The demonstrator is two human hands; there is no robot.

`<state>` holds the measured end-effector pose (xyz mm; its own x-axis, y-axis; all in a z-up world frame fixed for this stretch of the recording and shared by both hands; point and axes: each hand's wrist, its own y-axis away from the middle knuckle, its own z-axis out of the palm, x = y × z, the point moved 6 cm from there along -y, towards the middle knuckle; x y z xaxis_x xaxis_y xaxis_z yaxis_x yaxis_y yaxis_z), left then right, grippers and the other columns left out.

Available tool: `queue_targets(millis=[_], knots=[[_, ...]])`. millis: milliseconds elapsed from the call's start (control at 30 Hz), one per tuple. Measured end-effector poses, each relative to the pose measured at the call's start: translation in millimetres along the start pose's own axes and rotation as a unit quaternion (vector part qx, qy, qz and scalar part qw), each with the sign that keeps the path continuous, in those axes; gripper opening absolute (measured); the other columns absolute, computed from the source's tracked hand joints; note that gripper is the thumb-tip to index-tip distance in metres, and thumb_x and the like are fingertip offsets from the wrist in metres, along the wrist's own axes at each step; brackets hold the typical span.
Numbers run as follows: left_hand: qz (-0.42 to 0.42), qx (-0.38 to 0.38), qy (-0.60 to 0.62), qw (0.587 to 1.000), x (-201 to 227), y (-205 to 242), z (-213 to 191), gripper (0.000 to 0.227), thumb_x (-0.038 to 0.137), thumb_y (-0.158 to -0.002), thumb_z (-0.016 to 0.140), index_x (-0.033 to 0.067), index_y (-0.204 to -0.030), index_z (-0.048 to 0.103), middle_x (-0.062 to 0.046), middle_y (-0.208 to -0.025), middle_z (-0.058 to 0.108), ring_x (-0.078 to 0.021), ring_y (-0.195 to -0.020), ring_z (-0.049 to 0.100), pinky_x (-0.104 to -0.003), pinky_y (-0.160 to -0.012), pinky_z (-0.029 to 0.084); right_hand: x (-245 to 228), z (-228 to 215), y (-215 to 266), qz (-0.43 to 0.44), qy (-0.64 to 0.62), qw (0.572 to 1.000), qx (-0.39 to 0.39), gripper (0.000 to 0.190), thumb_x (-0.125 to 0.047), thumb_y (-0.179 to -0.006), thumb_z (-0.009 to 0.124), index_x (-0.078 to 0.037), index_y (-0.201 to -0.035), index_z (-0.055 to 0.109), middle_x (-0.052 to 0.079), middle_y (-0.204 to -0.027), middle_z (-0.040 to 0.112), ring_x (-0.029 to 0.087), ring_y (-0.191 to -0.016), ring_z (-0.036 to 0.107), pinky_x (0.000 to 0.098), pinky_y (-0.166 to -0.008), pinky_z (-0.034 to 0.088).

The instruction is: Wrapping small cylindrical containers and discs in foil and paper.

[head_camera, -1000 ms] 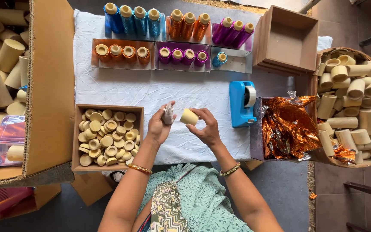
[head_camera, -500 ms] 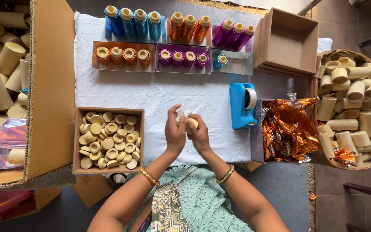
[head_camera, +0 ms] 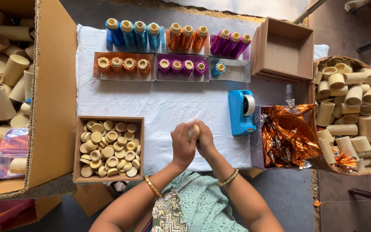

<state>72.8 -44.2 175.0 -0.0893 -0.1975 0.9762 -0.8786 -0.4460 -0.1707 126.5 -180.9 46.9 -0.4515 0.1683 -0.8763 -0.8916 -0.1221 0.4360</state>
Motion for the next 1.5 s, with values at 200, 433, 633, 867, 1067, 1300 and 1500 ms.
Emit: queue_targets(millis=[200, 433, 633, 867, 1067, 1300, 1500], knots=[[-0.015, -0.086, 0.116, 0.989, -23.3, -13.9, 24.3, 0.024, 0.012, -0.102, 0.056, 0.0086, -0.125, 0.064, -0.008, -0.112, 0.068, -0.0254, -0.106, 0.064, -0.04, -0.094, 0.049, -80.8, 25.4, 21.0, -0.094, 0.248, 0.964, -0.018, 0.032, -0.039, -0.105, 0.052, -0.013, -0.092, 0.066, -0.002, -0.068, 0.061, 0.008, -0.056, 0.055, 0.0232, -0.045, 0.043], [0.102, 0.024, -0.122, 0.987, 16.0, -1.9, 6.7, 0.021, 0.015, -0.099, 0.066, 0.0095, -0.119, 0.062, -0.006, -0.106, 0.065, -0.0215, -0.101, 0.061, -0.039, -0.088, 0.046, -25.0, -5.8, -15.7, 0.076, -0.022, 0.993, -0.09, 0.03, -0.035, -0.108, 0.056, -0.01, -0.093, 0.066, 0.001, -0.071, 0.06, 0.012, -0.055, 0.054, 0.0269, -0.042, 0.039], [-0.082, -0.053, 0.13, 0.987, -21.6, -13.1, 36.1, 0.023, 0.011, -0.094, 0.063, 0.0096, -0.116, 0.069, -0.006, -0.106, 0.07, -0.0187, -0.096, 0.064, -0.035, -0.081, 0.051, -92.3, 20.5, 17.5, -0.158, 0.274, 0.946, -0.066, 0.028, -0.035, -0.103, 0.057, -0.01, -0.098, 0.069, 0.001, -0.08, 0.067, 0.011, -0.074, 0.06, 0.0263, -0.064, 0.051], [0.155, -0.017, -0.104, 0.982, 36.9, -7.7, 16.4, 0.018, 0.016, -0.102, 0.067, 0.015, -0.12, 0.066, -0.004, -0.098, 0.062, -0.0151, -0.089, 0.06, -0.032, -0.078, 0.049, -38.5, -3.9, -18.8, 0.093, 0.0, 0.991, -0.094, 0.032, -0.036, -0.106, 0.057, -0.007, -0.096, 0.067, 0.004, -0.081, 0.063, 0.017, -0.068, 0.059, 0.0322, -0.054, 0.046], [-0.312, 0.001, 0.252, 0.916, -32.9, -5.5, 30.8, 0.021, 0.016, -0.098, 0.064, 0.0104, -0.117, 0.068, -0.004, -0.091, 0.062, -0.0165, -0.072, 0.049, -0.033, -0.058, 0.04, -109.3, 33.7, 26.8, -0.35, 0.324, 0.877, -0.049, 0.029, -0.033, -0.106, 0.056, -0.007, -0.103, 0.068, 0.005, -0.091, 0.067, 0.015, -0.08, 0.066, 0.03, -0.069, 0.053], [0.2, -0.086, -0.112, 0.97, 20.5, -8.3, 6.6, 0.018, 0.02, -0.097, 0.068, 0.0144, -0.114, 0.069, -0.003, -0.092, 0.057, -0.0173, -0.086, 0.057, -0.033, -0.073, 0.05, -19.1, -3.0, -17.0, 0.155, 0.07, 0.979, -0.111, 0.039, -0.043, -0.11, 0.057, -0.008, -0.095, 0.064, 0.006, -0.072, 0.055, 0.019, -0.057, 0.046, 0.0325, -0.047, 0.032], [-0.297, 0.05, 0.227, 0.926, -33.5, 6.3, 8.8, 0.019, 0.015, -0.094, 0.07, 0.0078, -0.111, 0.07, -0.002, -0.096, 0.069, -0.0117, -0.08, 0.061, -0.03, -0.069, 0.051, -98.3, 35.9, 25.0, -0.343, 0.319, 0.882, -0.05, 0.033, -0.038, -0.105, 0.058, -0.007, -0.095, 0.064, 0.002, -0.079, 0.064, 0.014, -0.072, 0.065, 0.029, -0.064, 0.052]])
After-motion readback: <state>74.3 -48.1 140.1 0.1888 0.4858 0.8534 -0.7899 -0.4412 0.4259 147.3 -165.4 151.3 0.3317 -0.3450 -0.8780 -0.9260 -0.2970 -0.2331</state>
